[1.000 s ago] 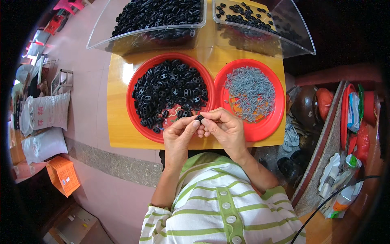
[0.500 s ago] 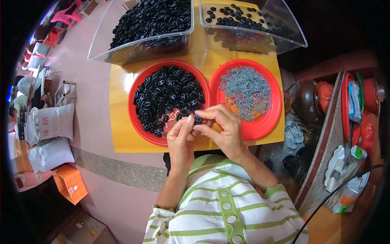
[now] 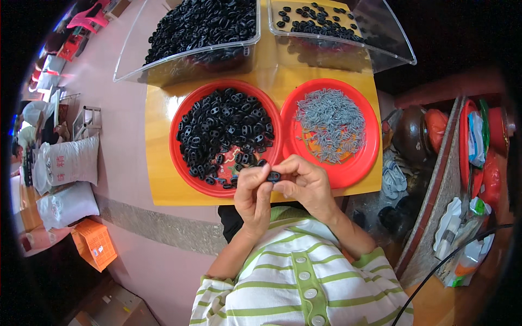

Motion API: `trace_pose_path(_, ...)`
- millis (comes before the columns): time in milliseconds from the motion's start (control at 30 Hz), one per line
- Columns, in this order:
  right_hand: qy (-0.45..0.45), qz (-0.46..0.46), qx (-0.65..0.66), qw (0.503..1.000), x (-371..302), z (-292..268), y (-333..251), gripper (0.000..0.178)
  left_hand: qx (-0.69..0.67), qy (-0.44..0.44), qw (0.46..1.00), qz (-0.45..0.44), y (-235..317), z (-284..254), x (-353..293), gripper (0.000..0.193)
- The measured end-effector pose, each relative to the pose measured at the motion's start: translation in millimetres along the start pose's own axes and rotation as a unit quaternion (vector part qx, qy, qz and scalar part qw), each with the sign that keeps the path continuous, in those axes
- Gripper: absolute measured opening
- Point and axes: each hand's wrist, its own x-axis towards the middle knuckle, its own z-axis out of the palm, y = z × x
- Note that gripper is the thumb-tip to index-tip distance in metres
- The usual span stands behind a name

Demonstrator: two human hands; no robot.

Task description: The person sits at a table and repeatedly picks up small black plastic components from a red bowl and screws from a second red bowl. They insert the screws into the plastic components by hand and place the assembled units into a clear plastic bin. The process is repetitive and continues throughout the clip.

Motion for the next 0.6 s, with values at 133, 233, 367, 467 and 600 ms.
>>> trace_pose_path(133,-0.008,0.025,0.011,1.000,-15,2,1,0.020,-0.005,0.003,1.000,0.007,3,-1,-15,0.019)
trace_pose_path(233,-0.003,0.009,-0.036,0.999,-17,4,4,0.018,-0.014,0.018,0.999,0.034,-3,-2,-19,0.017)
trace_pose_path(367,0.000,0.019,-0.099,0.995,-15,4,2,0.015,-0.067,0.034,0.997,-0.008,-4,-1,-20,0.013)
trace_pose_path(467,-0.016,0.032,-0.102,0.994,-11,3,3,0.013,-0.145,0.055,0.984,-0.083,-2,1,-24,0.013)
trace_pose_path(600,-0.007,0.043,-0.030,0.999,-4,9,0,0.014,-0.143,0.077,0.983,-0.087,7,4,-15,0.013)
